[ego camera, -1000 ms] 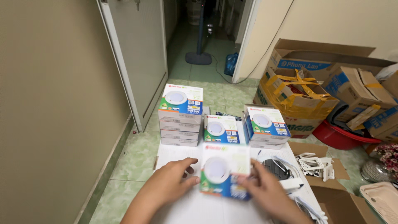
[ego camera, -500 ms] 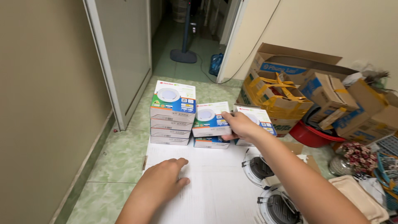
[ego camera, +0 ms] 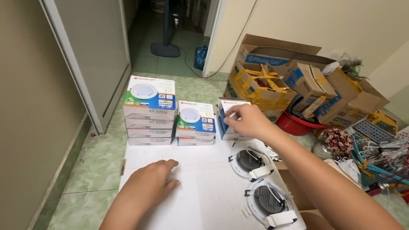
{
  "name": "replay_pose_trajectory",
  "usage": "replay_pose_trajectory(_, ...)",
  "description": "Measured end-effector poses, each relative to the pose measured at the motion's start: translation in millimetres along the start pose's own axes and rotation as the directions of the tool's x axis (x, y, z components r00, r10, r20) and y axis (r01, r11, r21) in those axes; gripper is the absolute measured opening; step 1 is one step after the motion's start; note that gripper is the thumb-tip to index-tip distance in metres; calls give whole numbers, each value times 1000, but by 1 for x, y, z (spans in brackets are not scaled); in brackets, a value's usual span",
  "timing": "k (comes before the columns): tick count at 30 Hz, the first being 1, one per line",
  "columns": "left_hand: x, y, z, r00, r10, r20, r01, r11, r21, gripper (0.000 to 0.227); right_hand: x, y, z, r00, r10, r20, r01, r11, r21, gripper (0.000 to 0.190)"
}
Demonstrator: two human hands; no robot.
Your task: The person unpacks LED downlights from cardboard boxes, inspects the light fixtures and their power drivers, and places them on a white surface or back into the packaging.
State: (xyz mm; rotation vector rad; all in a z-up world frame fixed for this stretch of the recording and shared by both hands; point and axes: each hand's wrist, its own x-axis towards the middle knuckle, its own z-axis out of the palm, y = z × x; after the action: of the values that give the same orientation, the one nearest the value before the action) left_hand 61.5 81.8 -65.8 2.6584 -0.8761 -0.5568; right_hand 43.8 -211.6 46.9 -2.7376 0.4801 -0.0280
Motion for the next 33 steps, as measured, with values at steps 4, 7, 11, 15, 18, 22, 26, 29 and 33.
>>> replay_pose_trajectory(4, 5, 9, 5, 999, 37, 5, -37, 999, -18, 47, -23, 43, -16, 996, -22, 87, 38, 982, -184, 33)
replay_pose_trajectory(7, 9, 22, 3, 995, 99, 0, -99, 994, -51, 52, -28, 80, -8, 968, -108, 224, 156, 966, -207, 36)
replay_pose_trajectory(11, 12, 41, 2, 986, 165, 2, -165, 984, -74, 52, -46, 86, 13, 917, 105, 384, 32, 942, -334, 87)
replay_pose_trajectory(15, 24, 48, 16, 977, 213, -6, -213, 977, -12, 51, -48, 78, 35, 891, 268, 367, -134, 926, -352, 108)
replay_pose_trajectory(18, 22, 54, 19, 971, 238, 9, -238, 971, 16, 50, -51, 56, 29, 833, 385, 397, -227, 893, -389, 115)
replay_pose_trajectory(22, 25, 50, 33, 966, 260, 3, -260, 965, 26, 49, -41, 70, 42, 866, 349, 358, -215, 907, -362, 108)
replay_pose_trajectory(26, 22, 54, 34, 968, 248, -25, -248, 969, 18, 46, -48, 64, 43, 909, 317, 269, -208, 907, -367, 91)
replay_pose_trajectory(29, 13, 71, 20, 990, 120, -76, -133, 969, -208, 42, -65, 43, 35, 945, 264, 194, -213, 945, -249, 85)
replay_pose_trajectory(33, 6, 94, 6, 995, -52, -85, -12, 781, -624, 55, -89, 7, 30, 976, 216, 41, -211, 972, -101, 73)
